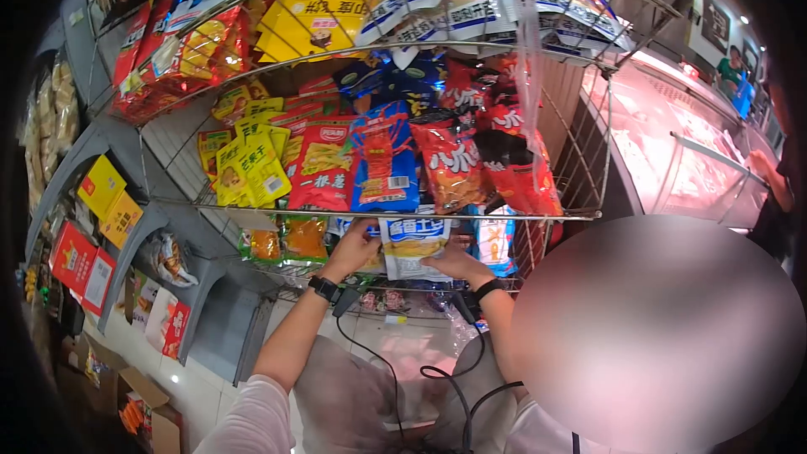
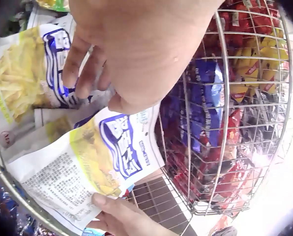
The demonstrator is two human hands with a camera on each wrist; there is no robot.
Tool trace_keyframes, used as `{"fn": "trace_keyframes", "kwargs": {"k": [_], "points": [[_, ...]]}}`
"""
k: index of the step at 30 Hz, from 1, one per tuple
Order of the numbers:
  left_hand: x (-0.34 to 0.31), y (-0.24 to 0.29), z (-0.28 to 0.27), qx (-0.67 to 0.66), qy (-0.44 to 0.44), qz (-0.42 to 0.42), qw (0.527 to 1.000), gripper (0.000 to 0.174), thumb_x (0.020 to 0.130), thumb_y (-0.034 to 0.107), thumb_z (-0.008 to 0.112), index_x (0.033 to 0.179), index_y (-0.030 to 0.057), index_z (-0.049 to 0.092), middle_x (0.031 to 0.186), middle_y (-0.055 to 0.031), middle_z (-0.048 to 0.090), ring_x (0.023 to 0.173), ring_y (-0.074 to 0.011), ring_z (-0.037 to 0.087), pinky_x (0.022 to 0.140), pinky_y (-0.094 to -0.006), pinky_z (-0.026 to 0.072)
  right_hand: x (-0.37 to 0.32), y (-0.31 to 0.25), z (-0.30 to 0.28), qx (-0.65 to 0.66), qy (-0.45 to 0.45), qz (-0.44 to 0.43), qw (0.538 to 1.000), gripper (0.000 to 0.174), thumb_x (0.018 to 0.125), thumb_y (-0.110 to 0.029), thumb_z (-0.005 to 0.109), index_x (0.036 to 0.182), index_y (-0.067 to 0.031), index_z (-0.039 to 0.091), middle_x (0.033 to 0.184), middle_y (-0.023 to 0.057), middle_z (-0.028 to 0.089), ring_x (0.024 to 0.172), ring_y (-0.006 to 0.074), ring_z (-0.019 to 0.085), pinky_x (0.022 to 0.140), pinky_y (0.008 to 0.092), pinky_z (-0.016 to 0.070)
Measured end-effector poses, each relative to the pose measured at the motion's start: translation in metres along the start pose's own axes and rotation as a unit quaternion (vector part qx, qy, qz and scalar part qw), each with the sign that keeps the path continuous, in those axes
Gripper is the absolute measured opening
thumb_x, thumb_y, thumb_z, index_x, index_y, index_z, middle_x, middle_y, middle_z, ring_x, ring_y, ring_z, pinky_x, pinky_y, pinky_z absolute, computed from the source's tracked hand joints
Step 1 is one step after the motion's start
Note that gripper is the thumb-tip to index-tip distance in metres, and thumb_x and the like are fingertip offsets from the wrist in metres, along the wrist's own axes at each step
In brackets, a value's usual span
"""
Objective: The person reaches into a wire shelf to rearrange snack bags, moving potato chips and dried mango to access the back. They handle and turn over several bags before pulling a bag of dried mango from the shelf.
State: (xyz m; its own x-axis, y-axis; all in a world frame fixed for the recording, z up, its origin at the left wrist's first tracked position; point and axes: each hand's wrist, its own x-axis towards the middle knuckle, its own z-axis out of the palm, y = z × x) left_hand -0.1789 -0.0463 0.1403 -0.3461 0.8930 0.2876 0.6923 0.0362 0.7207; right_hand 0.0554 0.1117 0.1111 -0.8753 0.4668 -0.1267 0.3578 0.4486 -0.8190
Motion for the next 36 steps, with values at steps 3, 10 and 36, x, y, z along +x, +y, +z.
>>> {"fn": "trace_keyframes", "kwargs": {"k": [3,10,36], "points": [[-0.003,0.021,-0.014,-0.012,-0.04,0.001,0.999,0.038,0.089,0.015,0.066,0.124,0.0004,0.058,0.126,-0.0196,0.056,0.101,-0.0324,0.064,0.087,-0.0387,0.0526,-0.001,-0.007,-0.002,0.013,-0.009,0.014,1.0,0.074,0.088,-0.042,0.072,0.142,0.0022,0.047,0.144,0.0207,0.053,0.132,0.0318,0.051,0.112,0.0369,0.0375],[-0.018,0.05,-0.023,0.095,-0.069,-0.044,0.992,0.06,0.088,0.029,0.063,0.141,0.0066,0.047,0.141,-0.0251,0.045,0.121,-0.0436,0.055,0.098,-0.049,0.0494,0.002,-0.006,-0.003,0.017,-0.013,0.007,1.0,0.068,0.087,-0.039,0.073,0.138,0.0008,0.05,0.138,0.0189,0.058,0.127,0.0292,0.055,0.11,0.0365,0.04],[-0.076,0.096,-0.051,-0.013,-0.018,0.082,0.996,0.021,0.091,0.006,0.061,0.111,0.0059,0.067,0.102,-0.0084,0.064,0.082,-0.0206,0.062,0.073,-0.0309,0.0507,-0.009,-0.001,-0.015,-0.2,-0.047,0.119,0.971,0.093,0.08,-0.057,0.07,0.147,-0.0015,0.04,0.126,0.0253,0.064,0.113,0.0347,0.066,0.097,0.039,0.0501]]}}
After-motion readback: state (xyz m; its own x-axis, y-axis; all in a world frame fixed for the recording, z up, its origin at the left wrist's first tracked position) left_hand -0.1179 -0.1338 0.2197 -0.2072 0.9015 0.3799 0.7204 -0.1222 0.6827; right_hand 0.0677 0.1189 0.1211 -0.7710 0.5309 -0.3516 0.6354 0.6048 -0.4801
